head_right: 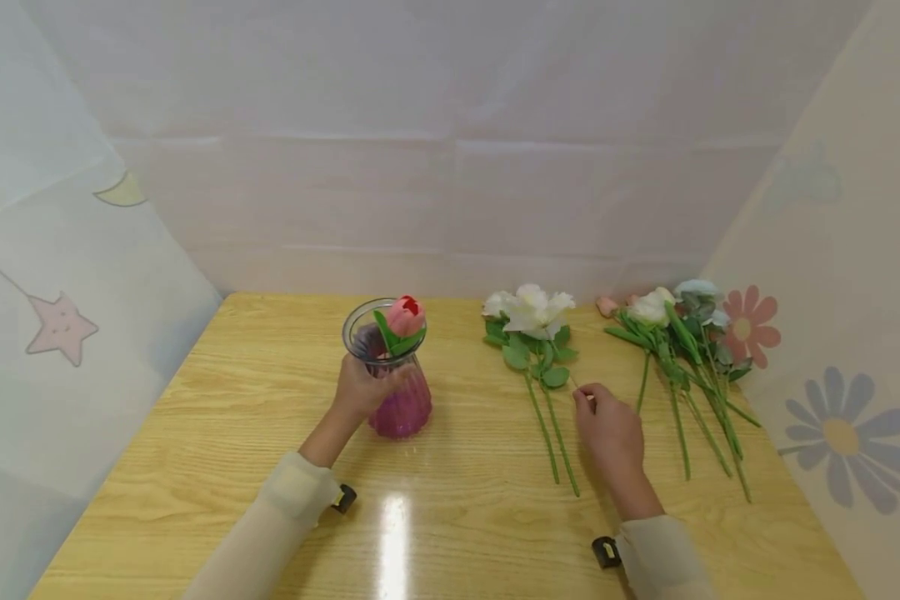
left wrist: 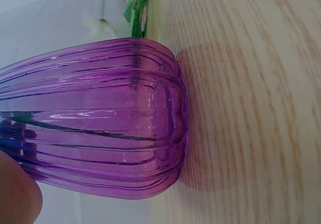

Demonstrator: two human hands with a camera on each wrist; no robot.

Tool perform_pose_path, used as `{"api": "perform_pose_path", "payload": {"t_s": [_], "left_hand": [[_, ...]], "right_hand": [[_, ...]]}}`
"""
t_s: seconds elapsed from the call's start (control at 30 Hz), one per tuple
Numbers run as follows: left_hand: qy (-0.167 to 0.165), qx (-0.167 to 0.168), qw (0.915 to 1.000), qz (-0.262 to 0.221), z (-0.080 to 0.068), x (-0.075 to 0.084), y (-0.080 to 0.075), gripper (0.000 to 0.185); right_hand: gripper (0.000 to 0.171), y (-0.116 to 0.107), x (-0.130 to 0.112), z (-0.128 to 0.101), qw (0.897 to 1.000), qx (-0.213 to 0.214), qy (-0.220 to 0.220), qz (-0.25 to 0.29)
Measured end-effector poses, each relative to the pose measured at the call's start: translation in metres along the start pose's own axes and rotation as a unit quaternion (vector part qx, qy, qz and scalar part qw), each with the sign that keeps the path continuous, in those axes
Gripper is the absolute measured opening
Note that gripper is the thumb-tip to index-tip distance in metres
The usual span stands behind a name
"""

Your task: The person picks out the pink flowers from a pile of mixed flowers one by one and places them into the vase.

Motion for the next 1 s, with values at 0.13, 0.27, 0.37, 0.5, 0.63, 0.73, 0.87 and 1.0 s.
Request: {"api": "perform_pose_path", "payload": {"t_s": [0.13, 0.27, 0.37, 0.5, 0.63, 0.73, 0.87, 1.0], "left_hand": [[-0.008, 0.002, 1.0000, 0.004, -0.001, 0.000, 0.000, 0.061], [-0.012, 0.004, 0.9999, 0.000, -0.001, -0.001, -0.001, 0.060], [-0.010, 0.001, 0.9999, -0.007, -0.001, 0.000, -0.001, 0.060], [-0.007, -0.001, 1.0000, 0.000, -0.001, 0.005, 0.000, 0.062], [-0.013, -0.003, 0.9999, 0.007, 0.000, 0.018, 0.000, 0.061], [-0.015, -0.009, 0.9998, 0.007, 0.001, 0.023, 0.001, 0.061], [-0.016, -0.010, 0.9998, 0.008, 0.001, 0.017, 0.002, 0.064], [-0.014, -0.001, 0.9999, 0.004, 0.000, 0.008, 0.001, 0.065]], "right_hand": [[0.045, 0.010, 0.000, 0.001, 0.998, -0.061, 0.015, -0.006], [0.044, 0.015, 0.000, 0.002, 0.995, -0.094, 0.017, -0.026], [0.043, 0.014, 0.001, 0.003, 0.994, -0.105, 0.013, -0.031], [0.045, 0.009, 0.007, 0.005, 0.994, -0.107, 0.013, -0.031], [0.047, 0.000, 0.019, 0.009, 0.994, -0.098, 0.006, -0.047], [0.047, -0.009, 0.030, 0.011, 0.994, -0.086, -0.001, -0.062], [0.047, -0.022, 0.045, 0.012, 0.995, -0.077, -0.004, -0.066], [0.053, -0.032, 0.062, 0.014, 0.994, -0.090, 0.011, -0.066]]}}
Point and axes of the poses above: each hand's wrist, its own z-axis towards the middle knuckle, its own y-axis out of the palm, x = y × z, the point moved 3 cm from there along z, towards the middle knuckle, and after that the axes turned 2 degrees about -z, right-handed, at the moved point
